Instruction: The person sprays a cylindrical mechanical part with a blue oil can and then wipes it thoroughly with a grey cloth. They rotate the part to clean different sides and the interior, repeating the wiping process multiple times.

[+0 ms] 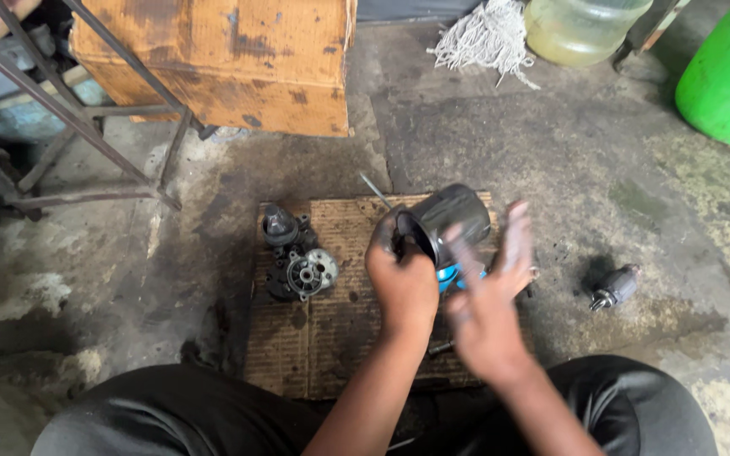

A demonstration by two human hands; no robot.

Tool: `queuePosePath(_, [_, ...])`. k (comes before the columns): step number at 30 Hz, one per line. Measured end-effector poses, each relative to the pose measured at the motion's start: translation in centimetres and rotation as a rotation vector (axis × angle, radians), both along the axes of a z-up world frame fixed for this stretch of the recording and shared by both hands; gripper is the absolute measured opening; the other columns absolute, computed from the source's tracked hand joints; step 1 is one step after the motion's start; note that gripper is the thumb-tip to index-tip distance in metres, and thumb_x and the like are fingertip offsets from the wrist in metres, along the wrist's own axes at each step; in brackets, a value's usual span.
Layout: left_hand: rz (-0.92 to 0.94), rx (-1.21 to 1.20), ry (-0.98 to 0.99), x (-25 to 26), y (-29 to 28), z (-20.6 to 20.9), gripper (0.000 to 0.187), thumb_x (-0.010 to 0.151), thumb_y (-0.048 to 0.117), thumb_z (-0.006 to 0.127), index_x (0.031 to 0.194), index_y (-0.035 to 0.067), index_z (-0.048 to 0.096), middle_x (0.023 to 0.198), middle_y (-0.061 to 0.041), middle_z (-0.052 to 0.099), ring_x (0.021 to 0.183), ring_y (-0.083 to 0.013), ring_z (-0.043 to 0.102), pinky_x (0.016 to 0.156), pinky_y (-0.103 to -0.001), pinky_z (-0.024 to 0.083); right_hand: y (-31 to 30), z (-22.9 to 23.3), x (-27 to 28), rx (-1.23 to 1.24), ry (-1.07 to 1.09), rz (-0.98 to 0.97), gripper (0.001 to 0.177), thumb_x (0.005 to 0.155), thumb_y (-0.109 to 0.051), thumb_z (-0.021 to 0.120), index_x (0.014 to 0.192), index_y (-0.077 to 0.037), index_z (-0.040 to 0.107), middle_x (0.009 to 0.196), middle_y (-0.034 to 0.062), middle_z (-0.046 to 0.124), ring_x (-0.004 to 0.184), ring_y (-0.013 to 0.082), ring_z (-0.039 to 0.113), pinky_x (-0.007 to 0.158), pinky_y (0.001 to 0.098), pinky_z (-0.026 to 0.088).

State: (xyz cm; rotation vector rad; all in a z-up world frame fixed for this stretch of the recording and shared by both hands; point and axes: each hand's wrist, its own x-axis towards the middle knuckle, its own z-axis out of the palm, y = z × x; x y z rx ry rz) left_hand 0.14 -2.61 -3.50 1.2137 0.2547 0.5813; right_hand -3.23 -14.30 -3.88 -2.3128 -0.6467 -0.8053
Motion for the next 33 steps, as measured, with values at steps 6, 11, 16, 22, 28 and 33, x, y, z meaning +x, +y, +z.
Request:
queuePosePath(6, [0.078, 0.26, -0.064, -0.7, -0.2, 0.1, 0.045, 0.085, -0.011, 0.051, 0.129, -0.005, 0.061, 0.121, -0.02, 0.071, 0.117, -0.0248, 0.068, 0.103, -0.036, 0.05, -0.2, 1.1, 0.4, 0.061, 0.012, -0.057, 0.064, 0.112, -0.057, 0.022, 0.159, -0.019, 0.041, 0.174, 0.028, -0.001, 0.163, 0.0488, 0.002, 0.13, 0.0616, 0.004])
queuePosePath(11, [0.002, 0.4, -0.201, -0.5, 0.7, 2.0, 0.048, 0.094, -0.012, 0.047, 0.139, 0.0, 0.056, 0.13, -0.021, 0.068, 0.123, -0.0317, 0.067, 0.107, -0.038, 0.05, 0.5, 1.4, -0.9, 0.038, -0.025, -0.011, 0.076, 0.106, -0.066, 0.012, 0.154, -0.019, 0.048, 0.174, 0.0262, 0.001, 0.163, 0.0476, 0.002, 0.13, 0.0616, 0.0])
queuePosePath(16, [-0.005, 0.705, -0.314, -1.2, 2.2, 4.1, 0.067, 0.079, -0.016, 0.048, 0.143, 0.001, 0.052, 0.135, -0.023, 0.065, 0.122, -0.0402, 0.069, 0.103, -0.042, 0.057, -1.1, 3.1, 0.2, 0.169, 0.03, -0.054, 0.078, 0.108, -0.068, 0.011, 0.156, -0.018, 0.048, 0.175, 0.026, -0.001, 0.165, 0.0455, 0.001, 0.131, 0.0606, -0.001])
queuePosePath(22, [0.036, 0.997, -0.47, -1.3, 2.6, 5.8, 0.067, 0.079, -0.015, 0.054, 0.144, 0.0, 0.05, 0.135, -0.022, 0.066, 0.121, -0.0393, 0.069, 0.104, -0.044, 0.058, -1.0, 3.5, -0.1, 0.194, 0.075, -0.014, 0.075, 0.11, -0.067, 0.012, 0.158, -0.017, 0.04, 0.175, 0.0245, 0.001, 0.165, 0.0453, 0.002, 0.132, 0.0601, 0.0])
queuePosePath(28, [0.036, 0.903, -0.47, -1.8, 1.8, 5.8, 0.068, 0.075, -0.016, 0.052, 0.141, -0.001, 0.053, 0.134, -0.023, 0.067, 0.122, -0.0395, 0.07, 0.106, -0.043, 0.059, -1.5, 3.9, -0.2, 0.253, 0.043, 0.055, 0.08, 0.108, -0.069, 0.011, 0.161, -0.015, 0.036, 0.176, 0.0257, 0.001, 0.166, 0.0437, 0.002, 0.132, 0.0598, 0.001])
queuePosePath(33, [0.054, 0.972, -0.477, -1.6, 1.8, 5.0, 0.063, 0.077, -0.014, 0.059, 0.139, -0.002, 0.054, 0.132, -0.024, 0.067, 0.118, -0.0388, 0.07, 0.104, -0.043, 0.058, -1.7, 4.1, -0.4, 0.188, 0.022, 0.028, 0.082, 0.106, -0.07, 0.011, 0.154, -0.015, 0.046, 0.175, 0.026, 0.005, 0.165, 0.0436, 0.005, 0.132, 0.0593, 0.004])
